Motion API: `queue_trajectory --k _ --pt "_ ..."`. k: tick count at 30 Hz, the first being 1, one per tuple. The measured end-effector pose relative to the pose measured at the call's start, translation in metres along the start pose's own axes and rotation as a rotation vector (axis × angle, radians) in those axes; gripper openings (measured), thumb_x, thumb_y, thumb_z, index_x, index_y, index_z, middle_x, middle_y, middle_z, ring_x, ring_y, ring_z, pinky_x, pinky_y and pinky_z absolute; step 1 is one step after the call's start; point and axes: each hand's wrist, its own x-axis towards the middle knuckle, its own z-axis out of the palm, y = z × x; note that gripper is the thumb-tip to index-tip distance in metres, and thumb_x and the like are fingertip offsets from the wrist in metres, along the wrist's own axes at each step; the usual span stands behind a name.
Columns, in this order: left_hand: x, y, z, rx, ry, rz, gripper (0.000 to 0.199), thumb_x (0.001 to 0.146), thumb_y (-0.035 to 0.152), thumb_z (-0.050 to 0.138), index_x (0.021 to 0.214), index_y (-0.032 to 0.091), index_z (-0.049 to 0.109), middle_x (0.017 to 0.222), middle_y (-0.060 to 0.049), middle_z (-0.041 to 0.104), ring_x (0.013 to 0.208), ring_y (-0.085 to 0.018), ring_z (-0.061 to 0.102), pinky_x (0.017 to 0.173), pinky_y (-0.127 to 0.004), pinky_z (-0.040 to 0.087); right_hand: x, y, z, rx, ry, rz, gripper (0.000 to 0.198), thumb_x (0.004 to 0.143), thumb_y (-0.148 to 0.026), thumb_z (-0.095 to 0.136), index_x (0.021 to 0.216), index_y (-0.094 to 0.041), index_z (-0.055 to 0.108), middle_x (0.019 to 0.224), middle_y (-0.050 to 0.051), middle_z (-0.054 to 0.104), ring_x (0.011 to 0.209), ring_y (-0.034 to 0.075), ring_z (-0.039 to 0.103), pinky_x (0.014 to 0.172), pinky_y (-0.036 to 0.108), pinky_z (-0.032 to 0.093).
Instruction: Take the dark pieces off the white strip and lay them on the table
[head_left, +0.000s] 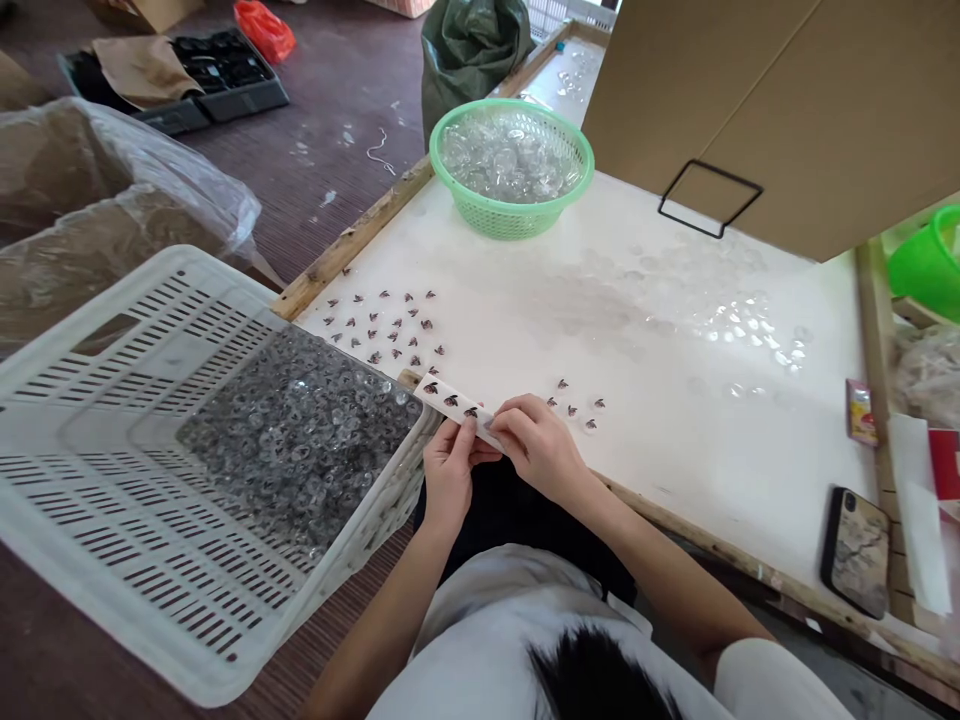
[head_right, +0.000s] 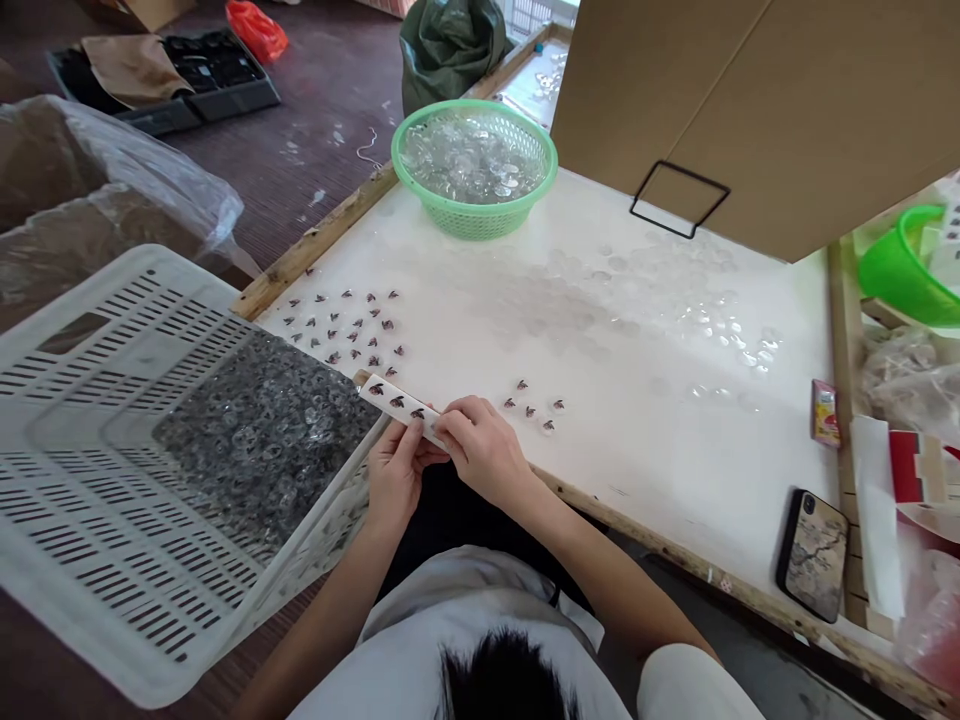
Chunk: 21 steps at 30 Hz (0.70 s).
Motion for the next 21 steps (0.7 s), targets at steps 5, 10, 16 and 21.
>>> queue_trajectory --k 5,10,16,21 --pt "0.001 0.001 -0.005 -0.012 0.037 0.002 0.035 0.075 0.043 0.073 0.098 0.016 0.069 0.067 0.000 0.069 0.052 -0.013 0.065 0.052 -0.023 0.057 0.034 0.031 -0.034 0.114 0.264 0.213 0.009 0.090 -0.029 0.055 0.085 -0.022 0.057 0.085 0.004 0.062 0.077 0.016 0.058 0.069 0.029 0.049" --pt "-0.003 0.001 -0.010 -0.033 0.015 0.003 0.032 0.078 0.040 0.072 0.099 0.017 0.070 0.069 0.000 0.069 0.054 -0.012 0.065 0.052 -0.022 0.057 0.067 0.096 -0.057 0.017 0.194 0.492 0.018 0.081 -0.037 0.061 0.077 -0.020 0.058 0.071 0.002 0.062 0.063 0.014 0.052 0.060 0.028 0.042" --pt "-0.009 0.001 -0.015 -0.039 0.023 0.002 0.030 0.076 0.041 0.073 0.093 0.016 0.069 0.068 0.000 0.068 0.054 -0.012 0.064 0.053 -0.022 0.057 0.077 0.120 -0.047 -0.062 0.117 0.547 0.015 0.075 -0.033 0.062 0.073 -0.019 0.061 0.066 0.001 0.061 0.060 0.014 0.051 0.059 0.028 0.038" --pt "-0.008 0.002 -0.015 -0.024 0.027 -0.007 0.031 0.076 0.042 0.073 0.092 0.016 0.068 0.066 0.001 0.066 0.053 -0.012 0.063 0.052 -0.022 0.057 0.082 0.117 -0.039 -0.195 0.067 0.529 0.003 0.077 -0.019 0.058 0.076 -0.019 0.060 0.072 0.003 0.063 0.067 0.015 0.053 0.064 0.029 0.038"
